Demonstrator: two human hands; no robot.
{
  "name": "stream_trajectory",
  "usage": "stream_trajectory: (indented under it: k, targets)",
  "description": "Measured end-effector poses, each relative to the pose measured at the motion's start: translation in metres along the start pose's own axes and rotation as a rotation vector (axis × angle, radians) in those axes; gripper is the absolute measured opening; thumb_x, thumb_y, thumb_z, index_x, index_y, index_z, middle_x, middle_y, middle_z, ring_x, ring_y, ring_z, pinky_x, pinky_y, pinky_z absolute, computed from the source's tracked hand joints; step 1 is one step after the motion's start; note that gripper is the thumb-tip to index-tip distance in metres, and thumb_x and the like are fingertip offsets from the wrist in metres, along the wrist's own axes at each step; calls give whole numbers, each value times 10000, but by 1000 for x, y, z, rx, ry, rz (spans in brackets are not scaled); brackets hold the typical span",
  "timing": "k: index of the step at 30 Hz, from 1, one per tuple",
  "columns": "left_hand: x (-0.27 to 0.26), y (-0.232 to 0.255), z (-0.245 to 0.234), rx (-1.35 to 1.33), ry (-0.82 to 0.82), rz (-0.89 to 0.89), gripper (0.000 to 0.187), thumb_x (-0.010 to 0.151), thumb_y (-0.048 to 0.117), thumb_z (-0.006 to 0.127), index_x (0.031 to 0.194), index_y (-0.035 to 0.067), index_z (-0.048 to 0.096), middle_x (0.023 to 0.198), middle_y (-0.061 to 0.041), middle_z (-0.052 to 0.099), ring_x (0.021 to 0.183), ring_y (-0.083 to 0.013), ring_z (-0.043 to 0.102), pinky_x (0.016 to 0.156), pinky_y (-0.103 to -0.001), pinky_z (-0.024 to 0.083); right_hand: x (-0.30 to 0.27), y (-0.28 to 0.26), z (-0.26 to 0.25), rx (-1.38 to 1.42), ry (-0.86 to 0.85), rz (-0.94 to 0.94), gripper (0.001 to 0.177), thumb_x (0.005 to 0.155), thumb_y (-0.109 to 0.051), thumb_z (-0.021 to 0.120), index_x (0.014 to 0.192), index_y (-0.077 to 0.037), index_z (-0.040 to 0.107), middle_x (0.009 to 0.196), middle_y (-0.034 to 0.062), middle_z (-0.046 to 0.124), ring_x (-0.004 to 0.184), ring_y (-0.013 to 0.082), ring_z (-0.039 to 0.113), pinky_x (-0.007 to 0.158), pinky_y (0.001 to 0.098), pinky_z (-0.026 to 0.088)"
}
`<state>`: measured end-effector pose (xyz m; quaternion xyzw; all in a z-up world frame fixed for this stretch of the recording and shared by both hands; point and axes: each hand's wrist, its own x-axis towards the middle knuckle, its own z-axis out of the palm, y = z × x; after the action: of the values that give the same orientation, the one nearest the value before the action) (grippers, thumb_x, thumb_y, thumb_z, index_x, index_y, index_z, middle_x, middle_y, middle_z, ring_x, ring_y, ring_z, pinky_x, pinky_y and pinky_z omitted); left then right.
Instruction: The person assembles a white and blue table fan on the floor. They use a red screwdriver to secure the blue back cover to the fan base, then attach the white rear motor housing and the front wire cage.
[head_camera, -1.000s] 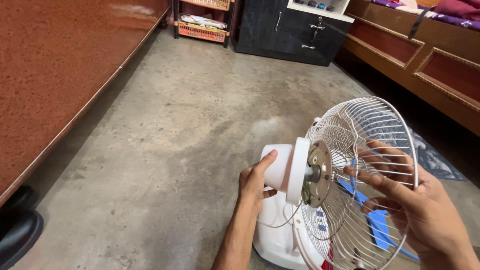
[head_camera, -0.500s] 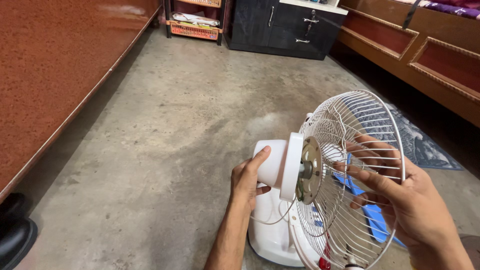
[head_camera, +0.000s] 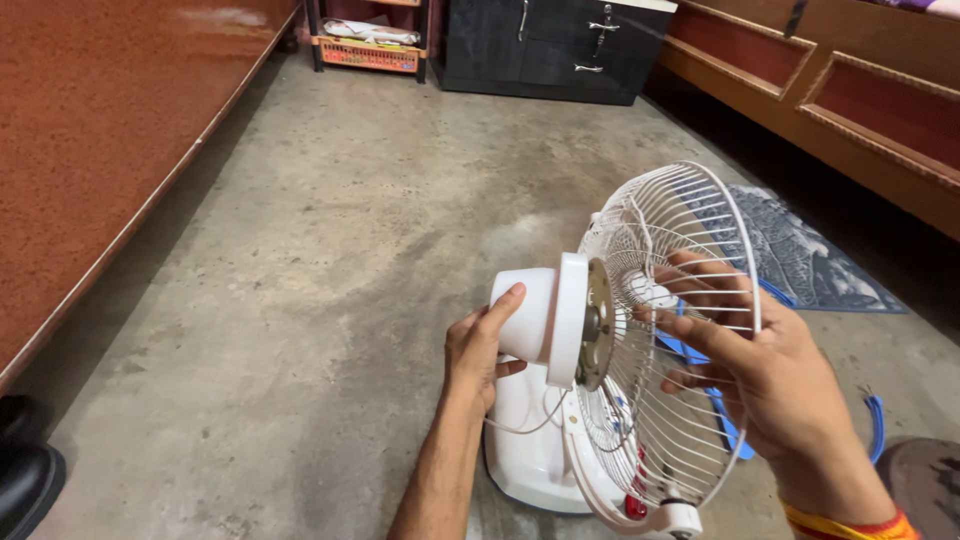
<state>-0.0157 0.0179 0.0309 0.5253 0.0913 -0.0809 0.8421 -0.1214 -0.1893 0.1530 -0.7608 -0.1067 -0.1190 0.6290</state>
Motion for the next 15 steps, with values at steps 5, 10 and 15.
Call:
stream_trajectory:
  k: [5, 10, 15]
  targets:
    - [-6, -2, 6, 2, -1, 33, 705, 668, 525, 788, 1200, 64, 746, 1026, -110, 774, 885, -232, 750, 643, -362, 589, -7, -19, 18, 51, 212, 196, 448, 934, -207, 556, 1349, -51, 625, 1316, 78, 717, 1079, 215, 735, 632, 308, 560]
    - [-6, -9, 7, 3, -2, 70, 706, 680, 501, 800, 1220, 52, 726, 1041, -133, 769, 892, -252, 755, 651, -362, 605, -5, -23, 22, 102, 238, 241, 410, 967, -286, 514, 1284, -78, 672, 1254, 69, 737, 992, 227, 726, 644, 333, 559]
    - [-5, -12, 9, -27, 3, 74, 715, 678, 493, 792, 1236, 53, 713, 1070, -136, 759, 923, -255, 749, 659, -388, 624, -3, -20, 19, 143, 224, 261, 392, 960, -278, 531, 1268, -88, 681, 1244, 64, 737, 995, 220, 735, 633, 342, 554]
